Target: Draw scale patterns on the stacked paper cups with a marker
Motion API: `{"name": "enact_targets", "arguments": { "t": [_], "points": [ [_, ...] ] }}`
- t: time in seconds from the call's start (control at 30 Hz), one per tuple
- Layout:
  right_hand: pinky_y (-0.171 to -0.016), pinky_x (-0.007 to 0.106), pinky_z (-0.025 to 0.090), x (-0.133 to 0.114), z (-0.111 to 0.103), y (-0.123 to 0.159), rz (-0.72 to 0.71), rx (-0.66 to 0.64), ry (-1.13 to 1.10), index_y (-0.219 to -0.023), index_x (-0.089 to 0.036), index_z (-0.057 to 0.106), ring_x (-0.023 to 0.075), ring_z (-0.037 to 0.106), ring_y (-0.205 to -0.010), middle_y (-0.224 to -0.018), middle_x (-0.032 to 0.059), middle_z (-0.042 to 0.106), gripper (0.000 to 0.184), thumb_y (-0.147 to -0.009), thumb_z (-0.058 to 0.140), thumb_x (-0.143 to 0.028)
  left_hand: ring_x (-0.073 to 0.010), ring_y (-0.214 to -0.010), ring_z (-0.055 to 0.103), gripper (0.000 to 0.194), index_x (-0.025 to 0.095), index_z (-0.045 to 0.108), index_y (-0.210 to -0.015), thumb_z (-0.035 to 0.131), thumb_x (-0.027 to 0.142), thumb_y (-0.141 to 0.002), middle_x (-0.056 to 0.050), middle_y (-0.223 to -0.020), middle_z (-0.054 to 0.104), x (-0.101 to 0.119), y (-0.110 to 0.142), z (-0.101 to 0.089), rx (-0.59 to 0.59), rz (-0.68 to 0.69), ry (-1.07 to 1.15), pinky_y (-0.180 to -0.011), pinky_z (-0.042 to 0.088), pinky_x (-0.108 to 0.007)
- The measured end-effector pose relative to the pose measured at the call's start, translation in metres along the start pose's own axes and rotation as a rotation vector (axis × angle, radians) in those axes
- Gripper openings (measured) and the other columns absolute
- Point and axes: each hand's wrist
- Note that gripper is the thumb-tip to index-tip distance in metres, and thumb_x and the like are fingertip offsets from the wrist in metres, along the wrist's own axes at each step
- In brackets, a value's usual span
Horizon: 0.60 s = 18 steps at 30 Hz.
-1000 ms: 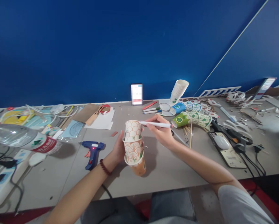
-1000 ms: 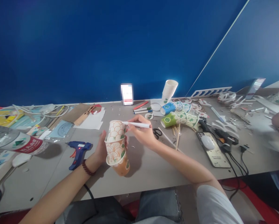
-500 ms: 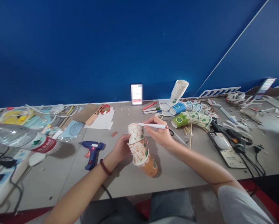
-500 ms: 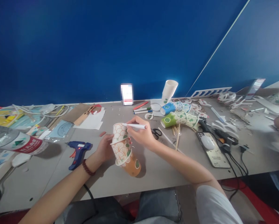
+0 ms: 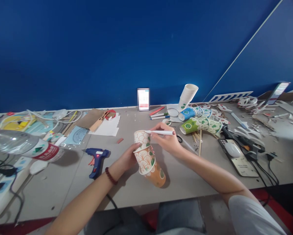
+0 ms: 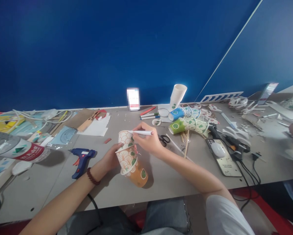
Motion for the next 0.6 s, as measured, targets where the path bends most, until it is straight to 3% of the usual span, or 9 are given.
{"name": "enact_targets", "arguments": {
  "t": [0.23, 0.6],
  "points": [
    [-0.056, 0.025, 0.043, -0.0015, -0.0006, 0.0005, -0.016, 0.011, -0.015, -0.072, -0.019, 0.058, 0.0132, 0.056, -0.062, -0.068, -0.0004, 0.065, 0.002, -0.073, 0.058, -0.017, -0.0278, -0.085, 0.065, 0.04, 0.009, 0.07, -0.094, 0.062, 0.042, -0.073, -0.015, -0.091, 0.071, 0.0004, 0.0008, -0.0006, -0.005, 0.012, 0.045, -0.085, 0.046, -0.041],
    [-0.055, 0.025, 0.043, -0.0003, -0.0013, 0.0006, -0.016, 0.029, -0.052, -0.072, -0.02, 0.056, 0.0129, 0.057, -0.06, -0.066, -0.0014, 0.064, 0.006, -0.073, 0.057, -0.014, -0.0279, -0.089, 0.065, 0.048, 0.012, 0.063, -0.112, 0.06, 0.037, -0.072, -0.012, -0.095, 0.071, 0.0041, 0.0033, -0.0015, -0.039, 0.067, 0.195, -0.087, 0.045, -0.042]
  ]
}}
Point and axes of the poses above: each hand's wrist, its own y-axis away from the middle knuckle, its own z-axis out of the palm, x = y × z
